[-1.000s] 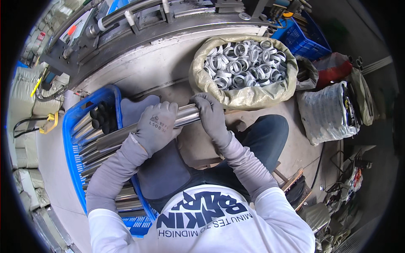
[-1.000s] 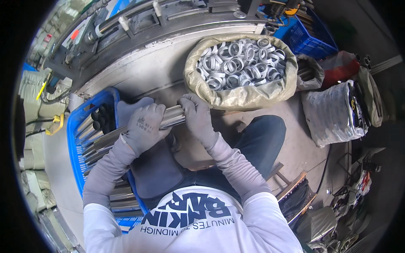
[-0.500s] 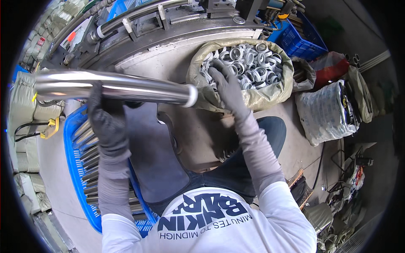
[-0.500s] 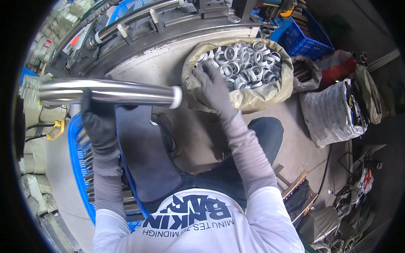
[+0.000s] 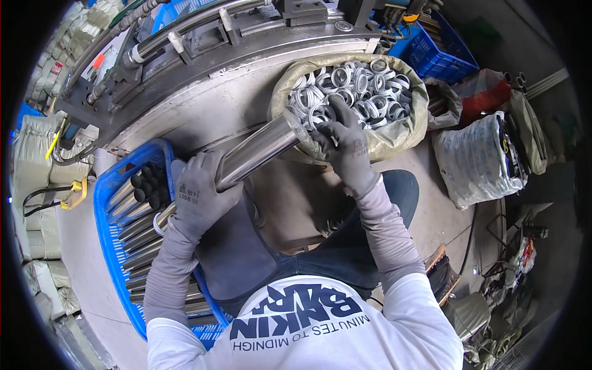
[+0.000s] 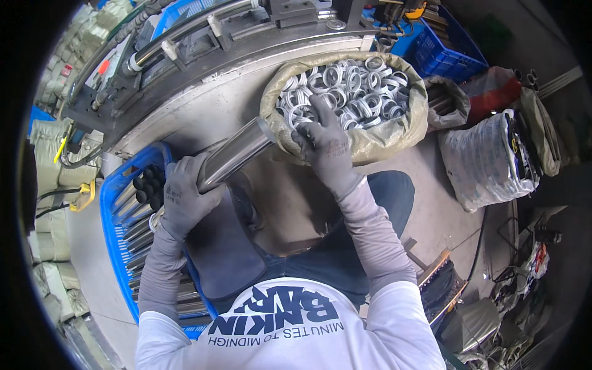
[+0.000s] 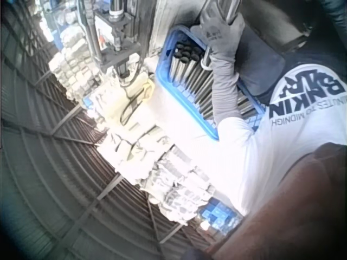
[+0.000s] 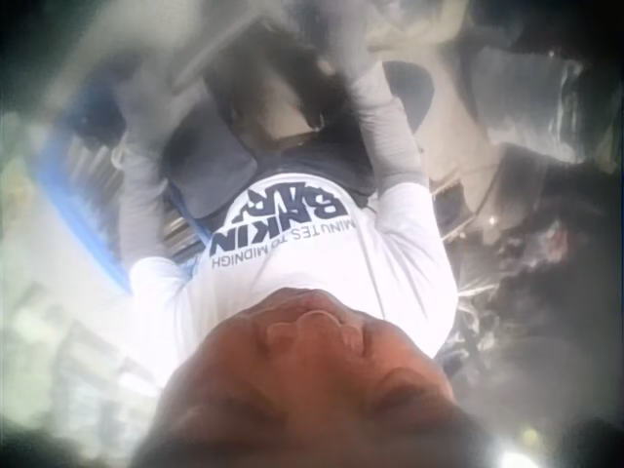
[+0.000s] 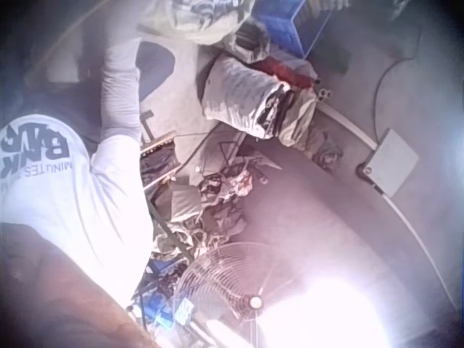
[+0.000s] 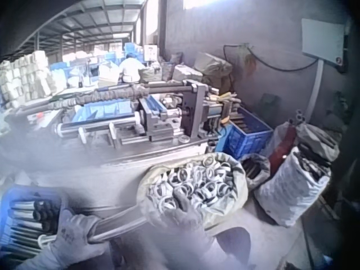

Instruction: The person repeatedly takes metal pipes from a crate and metal rings from a sack, fits a ring onto each pipe, and loads the pipe into a machine.

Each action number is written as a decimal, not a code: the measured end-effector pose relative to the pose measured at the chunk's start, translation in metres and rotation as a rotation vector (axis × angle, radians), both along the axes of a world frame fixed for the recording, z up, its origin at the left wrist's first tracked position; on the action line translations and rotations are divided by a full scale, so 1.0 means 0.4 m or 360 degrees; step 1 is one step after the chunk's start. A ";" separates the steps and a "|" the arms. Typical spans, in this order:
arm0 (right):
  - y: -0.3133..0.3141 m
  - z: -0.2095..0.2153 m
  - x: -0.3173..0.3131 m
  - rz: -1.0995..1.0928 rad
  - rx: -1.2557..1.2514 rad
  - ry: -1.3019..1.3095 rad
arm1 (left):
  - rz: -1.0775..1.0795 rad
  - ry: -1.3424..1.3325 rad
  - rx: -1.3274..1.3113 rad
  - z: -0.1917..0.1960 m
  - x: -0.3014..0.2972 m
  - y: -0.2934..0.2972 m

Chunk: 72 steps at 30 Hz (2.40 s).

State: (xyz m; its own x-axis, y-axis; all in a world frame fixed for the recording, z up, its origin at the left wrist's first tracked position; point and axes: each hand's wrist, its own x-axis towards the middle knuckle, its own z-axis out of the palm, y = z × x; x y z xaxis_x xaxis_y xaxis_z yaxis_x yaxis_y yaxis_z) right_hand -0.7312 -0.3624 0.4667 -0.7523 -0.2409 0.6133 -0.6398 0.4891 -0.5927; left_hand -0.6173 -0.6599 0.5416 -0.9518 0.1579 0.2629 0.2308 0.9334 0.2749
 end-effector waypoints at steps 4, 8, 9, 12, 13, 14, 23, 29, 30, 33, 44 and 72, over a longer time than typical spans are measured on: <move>0.000 0.049 0.040 0.0031 0.0091 0.0068 | -0.0023 -0.0017 -0.0018 0.001 -0.011 0.002; -0.007 0.085 0.054 0.0171 0.0233 -0.0034 | -0.0081 -0.0040 -0.0015 0.004 -0.007 0.007; -0.007 0.103 0.058 0.0184 0.0231 -0.0034 | -0.0113 -0.0043 -0.0033 0.007 -0.003 0.006; 0.025 0.137 0.054 0.0677 -0.0485 -0.0895 | -0.0131 -0.0056 0.0081 0.012 -0.001 0.010; 0.027 0.119 0.044 0.0757 -0.0808 -0.0982 | -0.0127 -0.0053 0.0082 0.014 -0.004 0.012; 0.025 0.112 0.044 0.0784 -0.1000 -0.1090 | -0.0136 -0.0053 0.0122 0.017 -0.007 0.014; -0.151 0.018 0.092 0.0113 -0.1085 -0.0565 | -0.0129 -0.0022 0.0001 -0.015 -0.006 0.051; -0.084 0.083 0.052 0.0401 -0.0533 -0.0520 | -0.0164 -0.0140 0.0013 -0.028 0.005 0.041; -0.087 0.082 0.053 0.0387 -0.0520 -0.0477 | -0.0178 -0.0160 -0.0026 -0.027 0.000 0.043; -0.088 0.076 0.053 0.0300 -0.0426 -0.0476 | -0.0187 -0.0166 -0.0066 -0.030 -0.005 0.050; -0.130 0.050 0.034 0.0193 -0.0646 -0.1043 | -0.0201 -0.0170 -0.0161 -0.003 -0.005 0.009; 0.123 0.036 -0.082 0.1061 -0.2393 -0.1775 | -0.0201 -0.0076 -0.0141 -0.045 0.056 -0.060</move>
